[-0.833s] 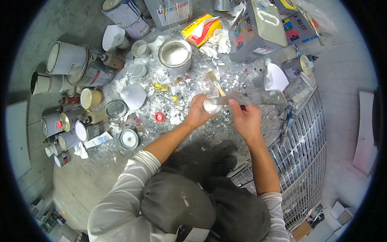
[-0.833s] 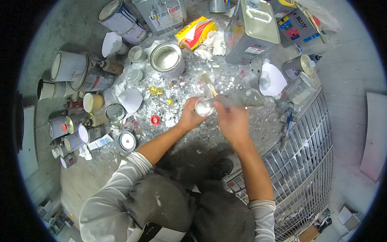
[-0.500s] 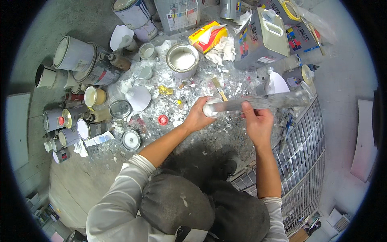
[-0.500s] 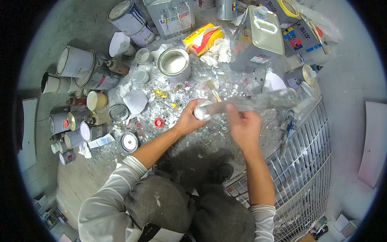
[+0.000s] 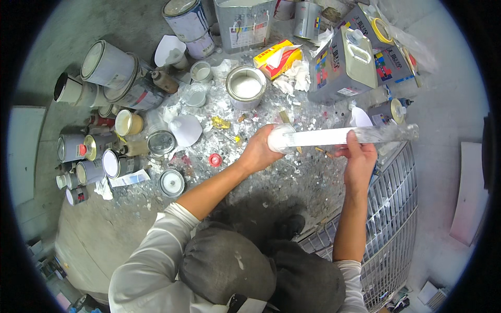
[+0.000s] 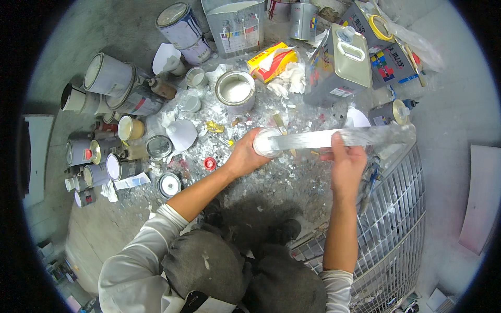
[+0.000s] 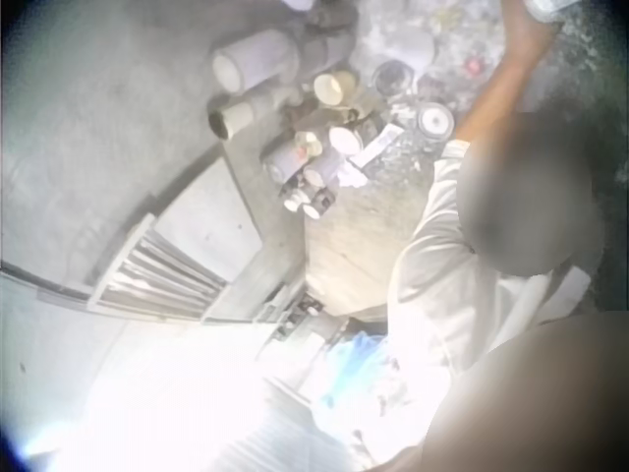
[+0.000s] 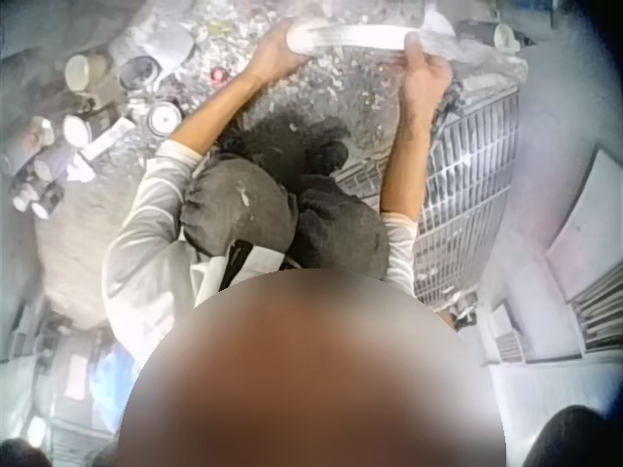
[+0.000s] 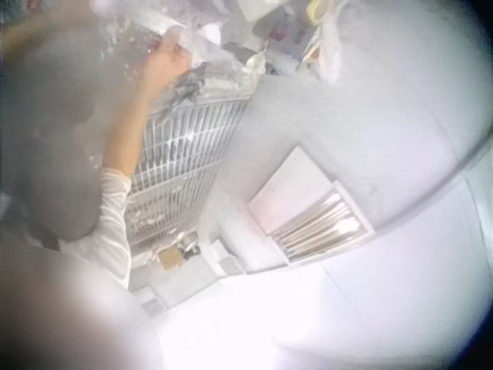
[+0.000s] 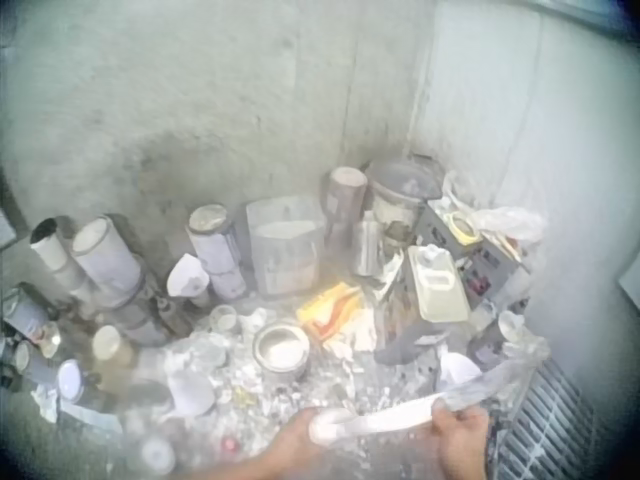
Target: The person squats among paint cans, wipes a metal ruler with a tissue, opens a small paint can, pours liquid from a larger container into the small can, and stirs the mixture with the ruler.
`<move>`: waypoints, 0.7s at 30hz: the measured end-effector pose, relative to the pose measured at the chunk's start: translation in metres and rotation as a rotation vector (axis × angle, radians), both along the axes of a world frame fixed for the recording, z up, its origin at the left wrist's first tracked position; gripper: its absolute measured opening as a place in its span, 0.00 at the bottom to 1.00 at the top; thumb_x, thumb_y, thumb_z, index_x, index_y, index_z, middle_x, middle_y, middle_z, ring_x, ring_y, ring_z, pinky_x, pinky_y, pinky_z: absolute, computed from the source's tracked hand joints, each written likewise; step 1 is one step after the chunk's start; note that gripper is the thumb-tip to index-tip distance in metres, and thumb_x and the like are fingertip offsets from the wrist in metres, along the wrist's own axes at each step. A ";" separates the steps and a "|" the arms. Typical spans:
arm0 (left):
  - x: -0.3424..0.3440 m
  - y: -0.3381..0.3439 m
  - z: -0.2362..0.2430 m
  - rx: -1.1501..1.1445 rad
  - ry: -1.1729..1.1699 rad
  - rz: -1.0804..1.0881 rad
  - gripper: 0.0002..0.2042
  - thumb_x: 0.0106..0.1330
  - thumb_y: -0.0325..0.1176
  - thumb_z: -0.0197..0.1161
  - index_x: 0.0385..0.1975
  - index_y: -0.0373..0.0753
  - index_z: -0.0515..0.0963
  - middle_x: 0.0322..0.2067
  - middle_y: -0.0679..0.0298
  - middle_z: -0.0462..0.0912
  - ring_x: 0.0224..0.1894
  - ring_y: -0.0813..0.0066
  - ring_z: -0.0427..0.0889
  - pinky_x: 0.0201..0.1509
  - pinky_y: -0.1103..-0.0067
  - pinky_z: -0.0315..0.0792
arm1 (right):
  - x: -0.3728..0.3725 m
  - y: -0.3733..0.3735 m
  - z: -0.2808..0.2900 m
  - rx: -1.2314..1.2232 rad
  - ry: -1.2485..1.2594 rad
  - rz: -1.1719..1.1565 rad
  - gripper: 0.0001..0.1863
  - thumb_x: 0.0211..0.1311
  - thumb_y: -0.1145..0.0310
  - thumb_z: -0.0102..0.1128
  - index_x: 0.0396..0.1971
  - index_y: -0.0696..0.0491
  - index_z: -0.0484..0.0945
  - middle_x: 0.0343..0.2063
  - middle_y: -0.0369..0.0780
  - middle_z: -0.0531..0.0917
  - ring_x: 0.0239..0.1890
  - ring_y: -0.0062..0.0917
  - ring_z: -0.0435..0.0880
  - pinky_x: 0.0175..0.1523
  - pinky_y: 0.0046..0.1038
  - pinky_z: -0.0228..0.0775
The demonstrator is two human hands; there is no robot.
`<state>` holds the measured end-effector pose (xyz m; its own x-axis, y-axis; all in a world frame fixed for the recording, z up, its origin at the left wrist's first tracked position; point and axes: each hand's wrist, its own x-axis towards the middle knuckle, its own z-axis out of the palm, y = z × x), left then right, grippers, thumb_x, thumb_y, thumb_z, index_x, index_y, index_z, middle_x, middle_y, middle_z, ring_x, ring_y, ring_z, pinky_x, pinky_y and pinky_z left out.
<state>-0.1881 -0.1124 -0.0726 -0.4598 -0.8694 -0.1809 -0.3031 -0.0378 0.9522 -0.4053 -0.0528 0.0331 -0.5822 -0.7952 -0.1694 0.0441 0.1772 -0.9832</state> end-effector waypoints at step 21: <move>0.015 -0.010 0.033 0.097 0.131 -0.160 0.34 0.49 0.32 0.77 0.57 0.36 0.68 0.48 0.59 0.79 0.51 0.72 0.78 0.57 0.76 0.71 | 0.046 -0.064 0.065 -0.110 0.244 0.569 0.13 0.61 0.63 0.67 0.35 0.59 0.81 0.25 0.37 0.83 0.28 0.15 0.78 0.33 0.22 0.71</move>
<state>-0.1727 -0.1225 -0.0401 -0.6152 -0.7651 -0.1899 -0.1867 -0.0926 0.9780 -0.3598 -0.1170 0.0977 -0.0743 -0.9971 0.0150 -0.2551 0.0045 -0.9669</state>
